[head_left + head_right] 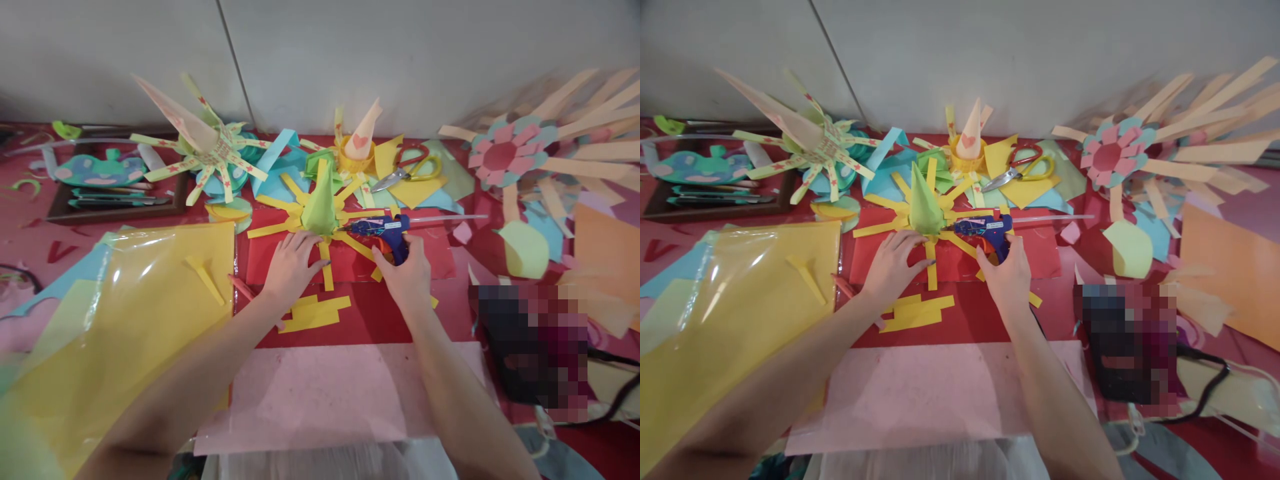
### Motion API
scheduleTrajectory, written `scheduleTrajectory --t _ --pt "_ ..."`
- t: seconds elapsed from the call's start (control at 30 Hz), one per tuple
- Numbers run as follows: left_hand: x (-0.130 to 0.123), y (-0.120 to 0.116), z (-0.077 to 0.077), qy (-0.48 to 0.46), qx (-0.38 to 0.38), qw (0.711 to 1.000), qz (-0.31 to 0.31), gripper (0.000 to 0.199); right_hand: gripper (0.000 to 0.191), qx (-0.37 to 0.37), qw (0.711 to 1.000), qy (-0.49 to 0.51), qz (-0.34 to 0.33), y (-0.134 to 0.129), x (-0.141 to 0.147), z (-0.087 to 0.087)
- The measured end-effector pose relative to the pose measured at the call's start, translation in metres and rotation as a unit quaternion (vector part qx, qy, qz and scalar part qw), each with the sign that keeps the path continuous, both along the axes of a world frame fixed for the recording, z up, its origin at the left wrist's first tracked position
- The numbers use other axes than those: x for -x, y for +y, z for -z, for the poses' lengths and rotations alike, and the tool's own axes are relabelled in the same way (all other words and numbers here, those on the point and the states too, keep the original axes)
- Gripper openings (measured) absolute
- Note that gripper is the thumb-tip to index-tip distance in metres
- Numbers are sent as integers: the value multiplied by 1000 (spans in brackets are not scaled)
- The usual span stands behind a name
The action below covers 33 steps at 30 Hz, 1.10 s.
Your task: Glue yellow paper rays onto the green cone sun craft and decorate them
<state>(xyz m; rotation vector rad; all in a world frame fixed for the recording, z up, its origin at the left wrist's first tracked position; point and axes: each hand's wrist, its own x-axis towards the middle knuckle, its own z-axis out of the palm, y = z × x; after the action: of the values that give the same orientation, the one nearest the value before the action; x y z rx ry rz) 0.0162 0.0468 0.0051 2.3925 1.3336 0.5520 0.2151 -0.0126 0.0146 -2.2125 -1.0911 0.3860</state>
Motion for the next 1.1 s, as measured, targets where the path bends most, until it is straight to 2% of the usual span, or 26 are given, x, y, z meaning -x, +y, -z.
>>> scheduleTrajectory --t 0.33,0.63,0.9,1.1 --pt "1 1 1 -4 -14 1000 15 27 46 22 1000 -6 -6 0 1 -2" --pt "0 1 -2 -9 -9 1000 5 31 45 8 1000 1 -5 0 0 -1" --pt "-1 -3 -3 59 -13 998 12 39 45 -1 1000 11 -7 2 1 -3" --pt "-1 -6 -5 48 -16 999 10 34 44 1 1000 9 -12 1 0 -3"
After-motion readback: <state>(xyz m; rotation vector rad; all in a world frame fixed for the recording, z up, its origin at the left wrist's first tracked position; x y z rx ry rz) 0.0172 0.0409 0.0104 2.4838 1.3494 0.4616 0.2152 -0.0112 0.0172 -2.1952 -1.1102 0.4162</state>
